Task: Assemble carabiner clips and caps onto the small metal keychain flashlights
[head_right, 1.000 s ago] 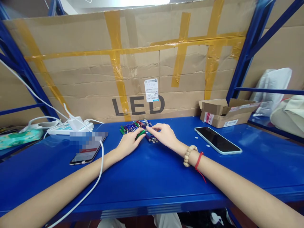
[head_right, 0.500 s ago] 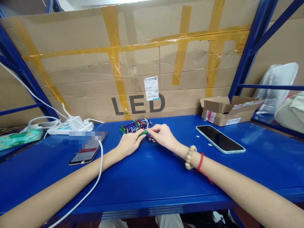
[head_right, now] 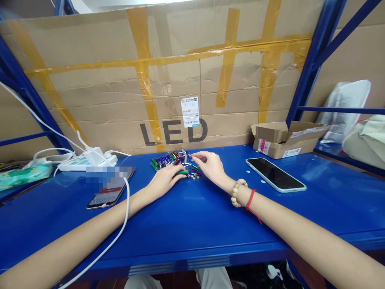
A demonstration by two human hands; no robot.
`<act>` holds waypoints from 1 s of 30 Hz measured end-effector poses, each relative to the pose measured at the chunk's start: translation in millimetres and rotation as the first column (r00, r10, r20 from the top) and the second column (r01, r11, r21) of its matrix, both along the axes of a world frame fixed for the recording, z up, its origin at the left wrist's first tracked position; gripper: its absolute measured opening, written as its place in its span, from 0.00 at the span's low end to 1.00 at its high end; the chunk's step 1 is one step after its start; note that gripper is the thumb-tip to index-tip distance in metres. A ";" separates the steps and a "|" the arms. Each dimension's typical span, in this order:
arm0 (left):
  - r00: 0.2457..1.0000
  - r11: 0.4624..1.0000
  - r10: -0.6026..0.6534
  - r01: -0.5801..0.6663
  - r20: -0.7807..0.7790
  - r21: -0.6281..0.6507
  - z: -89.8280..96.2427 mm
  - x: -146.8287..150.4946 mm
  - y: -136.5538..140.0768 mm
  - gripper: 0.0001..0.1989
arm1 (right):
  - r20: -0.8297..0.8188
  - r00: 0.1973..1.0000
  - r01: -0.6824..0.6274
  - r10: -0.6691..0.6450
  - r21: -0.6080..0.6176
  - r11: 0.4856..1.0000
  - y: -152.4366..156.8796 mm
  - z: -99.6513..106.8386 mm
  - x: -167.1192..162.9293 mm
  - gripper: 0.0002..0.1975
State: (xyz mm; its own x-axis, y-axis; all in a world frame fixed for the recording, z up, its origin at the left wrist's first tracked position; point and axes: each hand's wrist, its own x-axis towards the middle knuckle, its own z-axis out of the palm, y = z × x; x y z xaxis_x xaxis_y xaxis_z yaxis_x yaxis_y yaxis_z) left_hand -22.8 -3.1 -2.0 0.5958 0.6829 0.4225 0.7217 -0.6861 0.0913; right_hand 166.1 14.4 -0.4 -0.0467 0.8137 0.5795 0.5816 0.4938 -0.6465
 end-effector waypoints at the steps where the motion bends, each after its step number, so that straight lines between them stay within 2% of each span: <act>1: 1.000 0.999 -0.016 0.017 -0.019 0.041 -0.4 -0.4 1.0 0.11 | 0.015 1.000 0.000 0.000 -0.002 1.000 -0.3 -0.6 -0.2 0.10; 6: 0.999 0.986 -0.041 0.046 -0.035 0.161 -2.0 -1.8 4.0 0.11 | 0.100 0.995 -0.011 0.008 0.029 1.000 -7.5 0.9 -5.0 0.10; 11: 0.999 0.978 -0.046 0.044 0.003 0.202 -3.9 -2.4 4.7 0.18 | 0.140 0.989 -0.046 0.041 0.026 0.999 -8.6 0.9 -5.4 0.09; 17: 0.997 0.984 0.027 -0.040 0.076 0.173 -5.7 -1.4 4.8 0.18 | 0.170 0.981 -0.093 0.090 0.010 0.996 -3.7 -2.8 -3.9 0.10; 22: 0.993 0.995 0.020 -0.031 0.119 0.092 -4.4 -0.1 2.6 0.15 | 0.236 0.967 -0.087 0.093 -0.037 0.996 -1.1 -7.6 -2.0 0.13; 25: 0.990 0.999 0.011 -0.016 0.138 0.033 -3.2 0.6 0.8 0.15 | 0.283 0.957 -0.046 0.056 -0.042 0.998 -1.5 -8.3 -1.4 0.15; 27: 0.992 0.999 0.023 -0.027 0.126 0.031 -2.3 1.1 -0.4 0.14 | 0.326 0.945 -0.005 0.012 -0.023 1.000 -4.2 -4.1 -1.3 0.12; 29: 0.993 0.998 0.038 -0.043 0.114 0.042 -1.4 1.4 -1.5 0.13 | 0.402 0.915 0.050 -0.043 -0.008 0.999 -9.1 4.4 -0.5 0.10; 30: 0.993 0.998 0.045 -0.050 0.111 0.046 -1.0 1.5 -1.9 0.13 | 0.465 0.883 0.082 -0.064 -0.018 0.996 -12.1 10.0 0.6 0.12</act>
